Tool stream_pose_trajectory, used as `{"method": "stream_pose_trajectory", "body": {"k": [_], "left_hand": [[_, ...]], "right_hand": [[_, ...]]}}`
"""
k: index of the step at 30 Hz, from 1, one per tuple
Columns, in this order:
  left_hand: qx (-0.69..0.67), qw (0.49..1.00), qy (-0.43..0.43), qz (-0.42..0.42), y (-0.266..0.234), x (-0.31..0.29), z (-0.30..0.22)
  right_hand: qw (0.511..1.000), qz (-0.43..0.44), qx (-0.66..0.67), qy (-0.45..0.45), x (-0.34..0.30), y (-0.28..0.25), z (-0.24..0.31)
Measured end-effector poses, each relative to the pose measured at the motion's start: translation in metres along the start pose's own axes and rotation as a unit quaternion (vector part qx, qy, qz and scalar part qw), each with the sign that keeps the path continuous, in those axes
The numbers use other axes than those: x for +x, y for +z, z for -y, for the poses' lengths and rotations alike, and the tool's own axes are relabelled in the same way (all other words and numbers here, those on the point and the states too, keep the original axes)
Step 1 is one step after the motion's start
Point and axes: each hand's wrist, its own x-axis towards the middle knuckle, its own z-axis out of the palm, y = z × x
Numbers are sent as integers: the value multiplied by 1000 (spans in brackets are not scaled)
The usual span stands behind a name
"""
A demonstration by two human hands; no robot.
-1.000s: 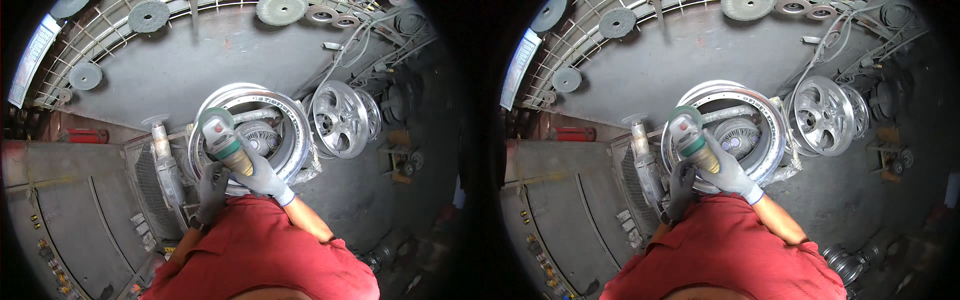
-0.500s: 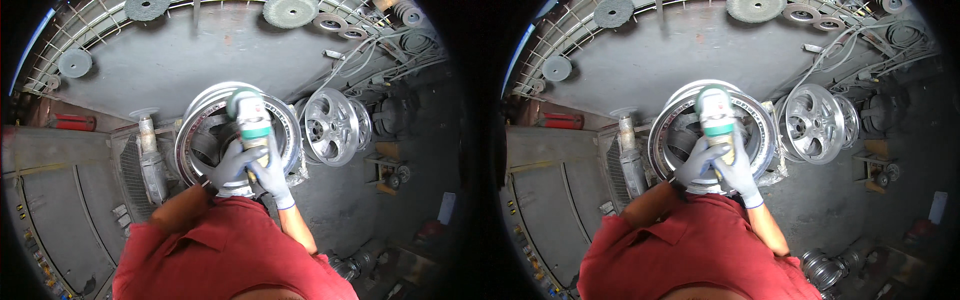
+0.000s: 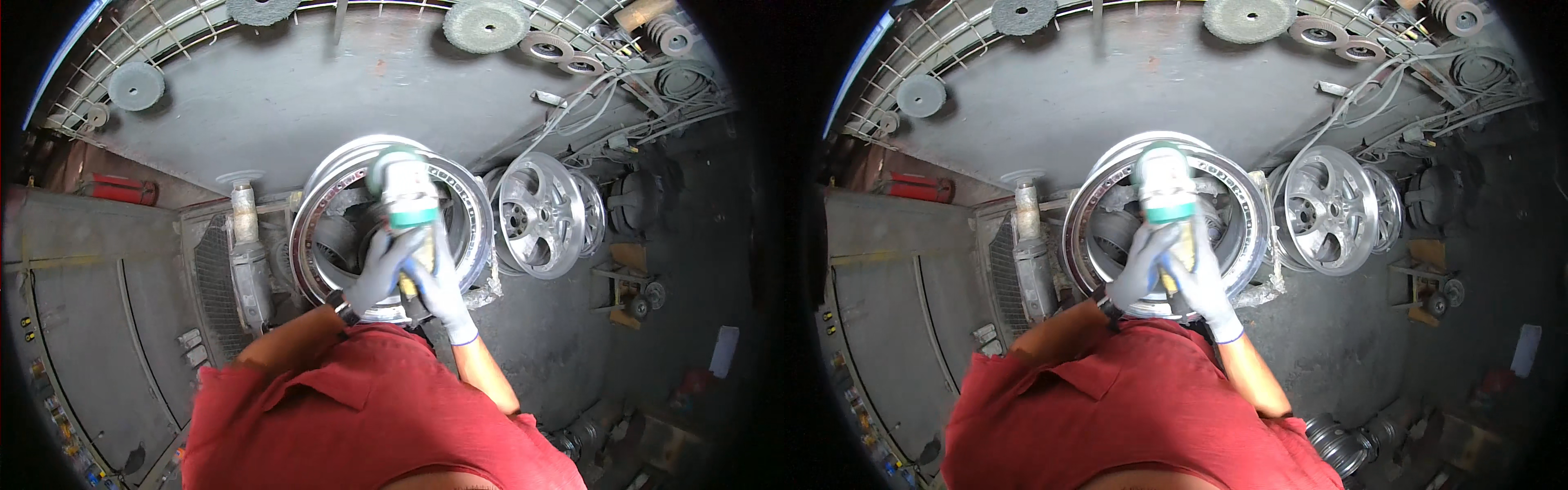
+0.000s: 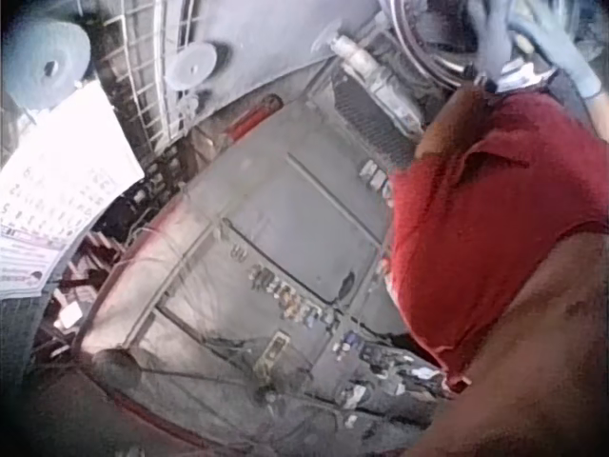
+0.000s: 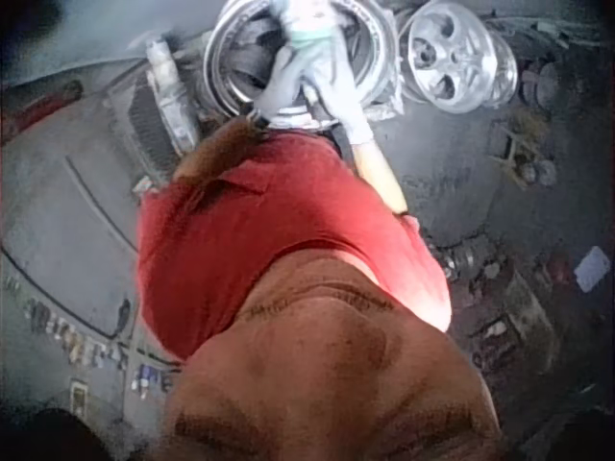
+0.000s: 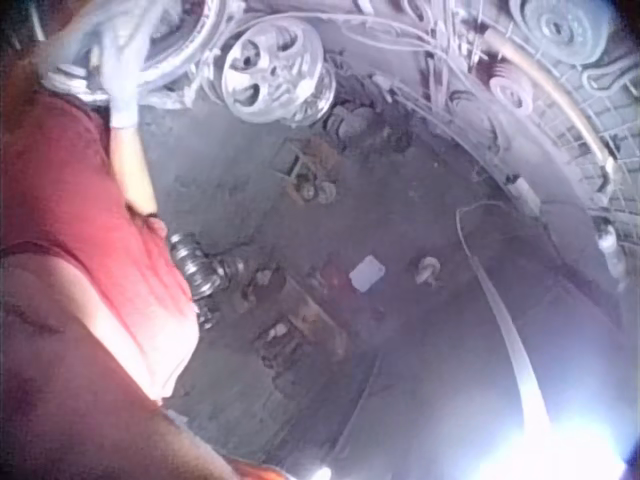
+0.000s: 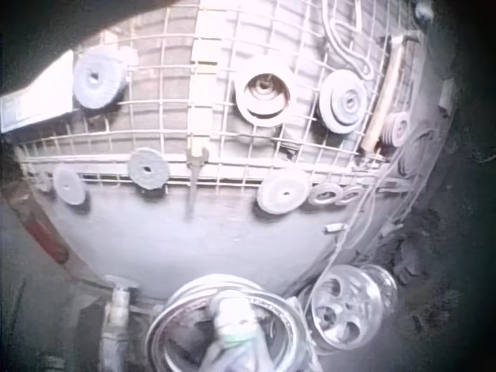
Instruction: The person uses a handheld electric polisher to smooth and shine the surface of a silver car wheel. They systematically move the tool across the rim and spokes, rotating the wheel to access different areas.
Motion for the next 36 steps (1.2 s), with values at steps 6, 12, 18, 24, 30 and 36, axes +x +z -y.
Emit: {"method": "stream_pose_trajectory", "body": {"k": [6, 12, 18, 24, 30, 36], "left_hand": [[-122, 983, -16, -138, -13, -32, 9], [67, 996, -18, 56, 18, 20, 15], [139, 979, -46, 139, 28, 37, -10], [-53, 997, -2, -58, -14, -25, -15], [11, 997, -68, -23, 5, 2, -15], [82, 987, -93, 103, 41, 32, -12]], "right_hand": [[986, 117, -113, -40, 12, 6, 11], [997, -80, -8, -20, -10, -17, -6], [981, -179, -76, -28, -15, -6, -24], [992, 64, -93, -61, 11, 18, 18], [999, -12, -40, 24, 3, -1, 22], [987, -160, -3, 26, -21, -16, -6]]}}
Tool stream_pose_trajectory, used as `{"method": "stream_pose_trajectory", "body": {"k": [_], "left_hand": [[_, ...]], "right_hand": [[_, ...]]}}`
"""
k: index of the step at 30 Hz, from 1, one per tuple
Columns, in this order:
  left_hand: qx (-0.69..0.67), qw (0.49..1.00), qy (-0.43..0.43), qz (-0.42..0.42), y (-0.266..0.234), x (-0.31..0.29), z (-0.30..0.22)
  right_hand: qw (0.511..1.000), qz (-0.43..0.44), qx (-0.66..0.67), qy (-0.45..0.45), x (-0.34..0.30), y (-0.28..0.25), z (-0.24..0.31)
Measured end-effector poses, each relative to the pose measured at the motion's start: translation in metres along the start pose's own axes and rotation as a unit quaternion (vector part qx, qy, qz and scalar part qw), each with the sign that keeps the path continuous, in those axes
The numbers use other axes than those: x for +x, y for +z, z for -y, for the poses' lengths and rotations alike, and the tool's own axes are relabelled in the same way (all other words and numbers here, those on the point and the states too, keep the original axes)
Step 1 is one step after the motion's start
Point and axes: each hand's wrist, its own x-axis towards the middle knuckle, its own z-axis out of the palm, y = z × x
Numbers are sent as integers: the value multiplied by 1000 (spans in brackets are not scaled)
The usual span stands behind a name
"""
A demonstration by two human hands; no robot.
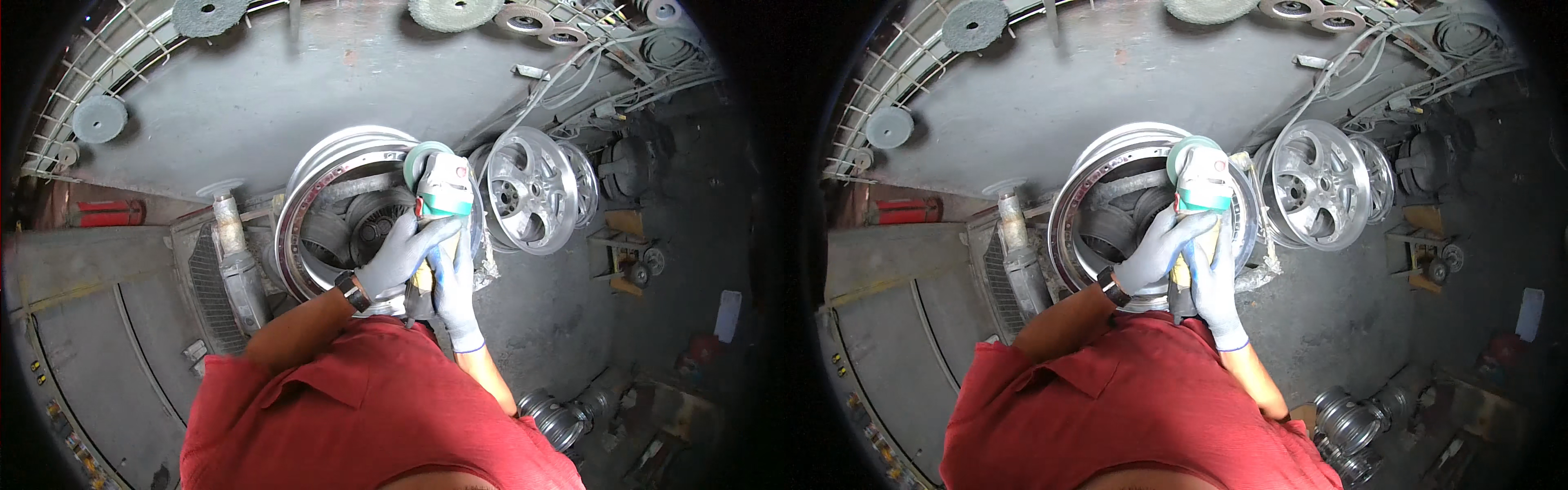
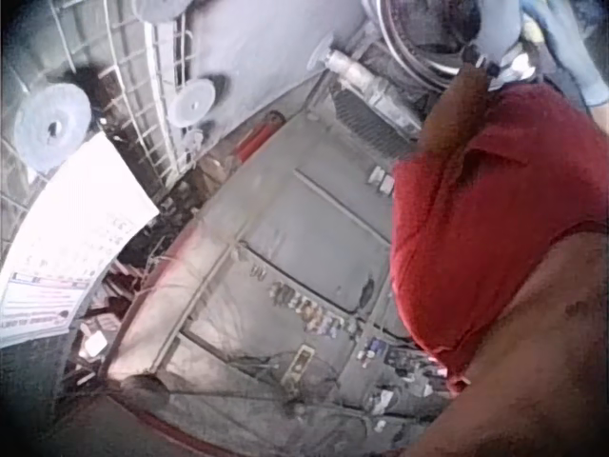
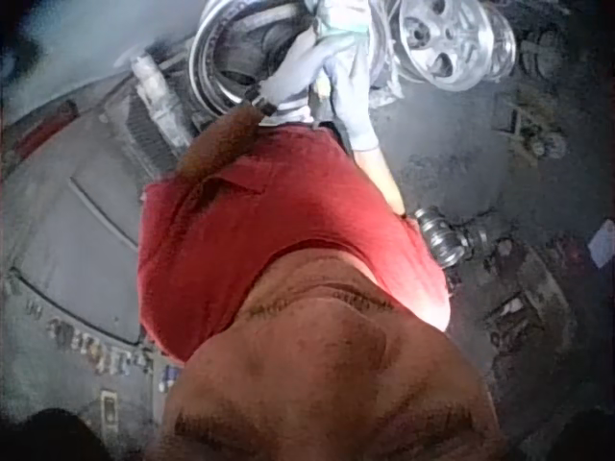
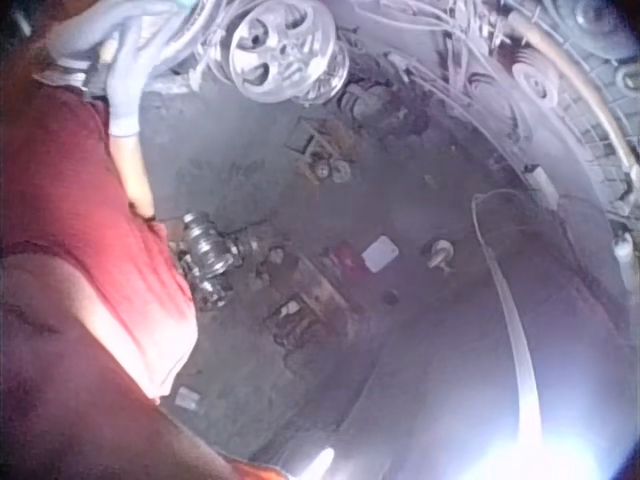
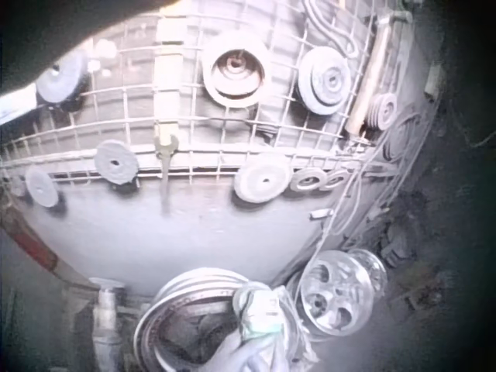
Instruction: The person uses a handheld electric polisher to smooth and shine the surface of a silver car wheel. They systematically move the tool across the rim and spokes, rotating the wheel to access different areas.
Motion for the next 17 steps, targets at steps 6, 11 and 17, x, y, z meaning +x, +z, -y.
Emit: {"method": "stream_pose_trajectory", "body": {"k": [6, 11, 17], "left_hand": [[-117, 982, 50, -142, -2, -32, -6], [-57, 995, 42, -70, -2, -15, 5], [-15, 999, 27, -32, -9, -9, 7]], "right_hand": [[989, 137, -52, -15, 11, 14, 36], [996, 67, -50, -23, 6, 2, 20], [992, 38, -113, -36, 4, 1, -2]]}}
